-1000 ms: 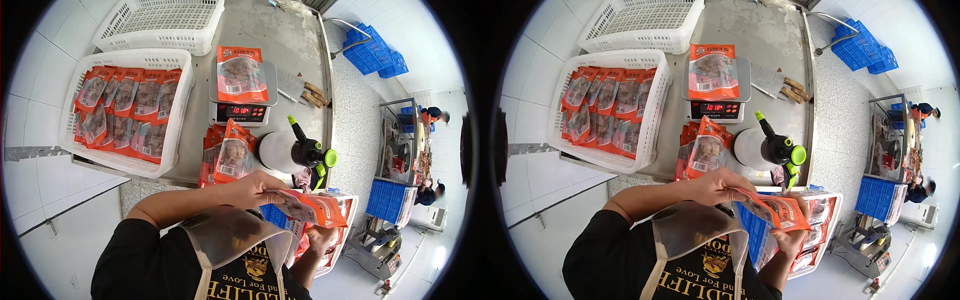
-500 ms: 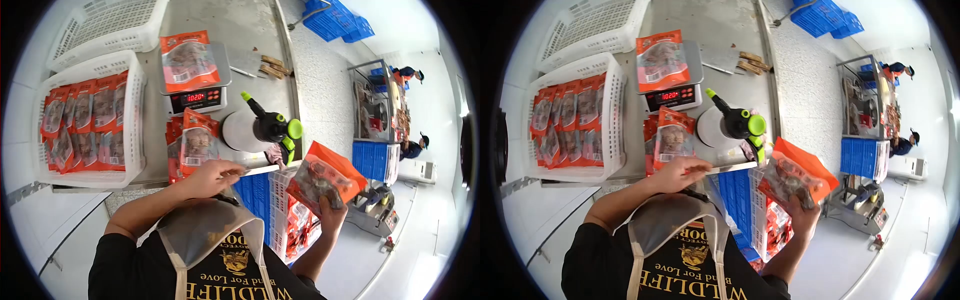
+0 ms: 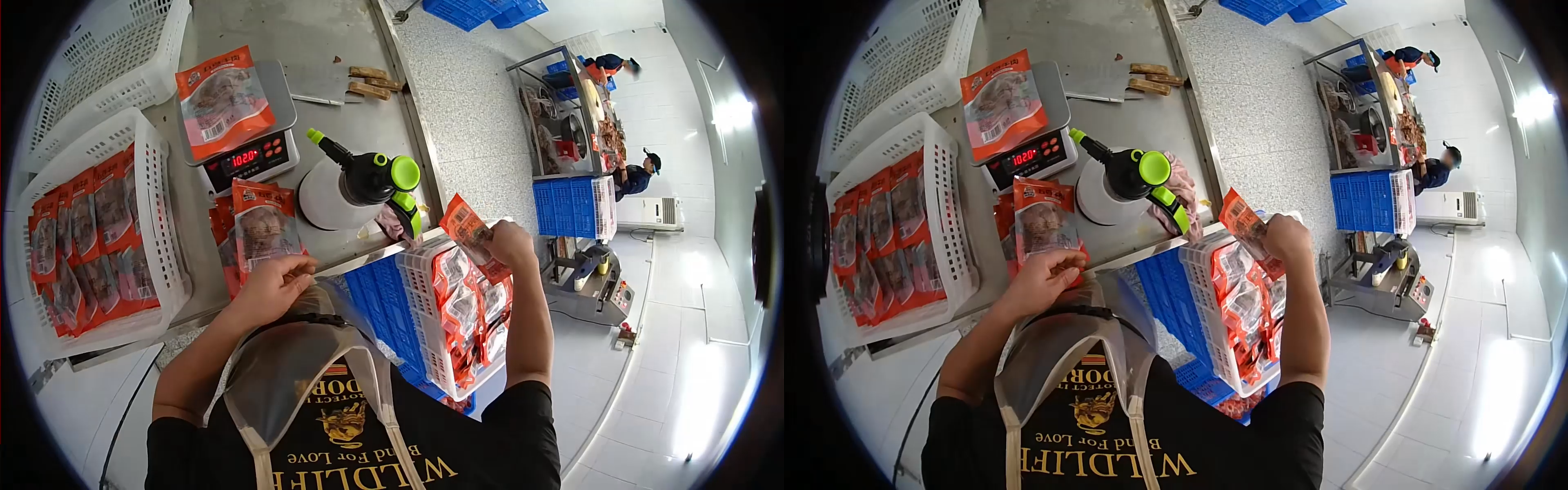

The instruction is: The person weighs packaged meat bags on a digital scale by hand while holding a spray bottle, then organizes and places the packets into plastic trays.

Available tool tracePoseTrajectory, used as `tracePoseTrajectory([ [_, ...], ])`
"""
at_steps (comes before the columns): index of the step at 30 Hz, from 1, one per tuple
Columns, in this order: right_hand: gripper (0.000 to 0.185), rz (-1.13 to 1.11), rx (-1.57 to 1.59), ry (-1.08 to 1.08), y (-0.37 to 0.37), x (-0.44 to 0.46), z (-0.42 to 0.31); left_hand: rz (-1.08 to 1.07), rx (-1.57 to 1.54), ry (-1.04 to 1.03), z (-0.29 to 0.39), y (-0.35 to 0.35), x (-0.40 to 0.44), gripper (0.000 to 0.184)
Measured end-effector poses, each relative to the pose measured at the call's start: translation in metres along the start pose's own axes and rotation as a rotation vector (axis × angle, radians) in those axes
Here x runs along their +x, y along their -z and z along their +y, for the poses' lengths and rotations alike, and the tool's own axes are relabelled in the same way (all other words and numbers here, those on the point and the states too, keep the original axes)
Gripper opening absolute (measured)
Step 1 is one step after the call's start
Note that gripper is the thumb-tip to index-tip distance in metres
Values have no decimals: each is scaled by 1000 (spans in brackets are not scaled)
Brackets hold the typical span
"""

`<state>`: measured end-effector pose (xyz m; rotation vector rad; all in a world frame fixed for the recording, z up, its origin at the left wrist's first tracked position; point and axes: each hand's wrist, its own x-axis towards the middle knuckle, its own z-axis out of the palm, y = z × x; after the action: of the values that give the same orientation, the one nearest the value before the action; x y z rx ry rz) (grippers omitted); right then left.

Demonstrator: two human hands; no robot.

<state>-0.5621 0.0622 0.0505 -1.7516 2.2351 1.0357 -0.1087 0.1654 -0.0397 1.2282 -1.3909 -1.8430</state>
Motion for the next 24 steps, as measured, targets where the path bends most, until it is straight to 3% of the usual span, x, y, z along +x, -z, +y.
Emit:
tracePoseTrajectory([
  [24,29,-142,-252,106,25,48,-7,87,-73,43,-1,0,4,30],
])
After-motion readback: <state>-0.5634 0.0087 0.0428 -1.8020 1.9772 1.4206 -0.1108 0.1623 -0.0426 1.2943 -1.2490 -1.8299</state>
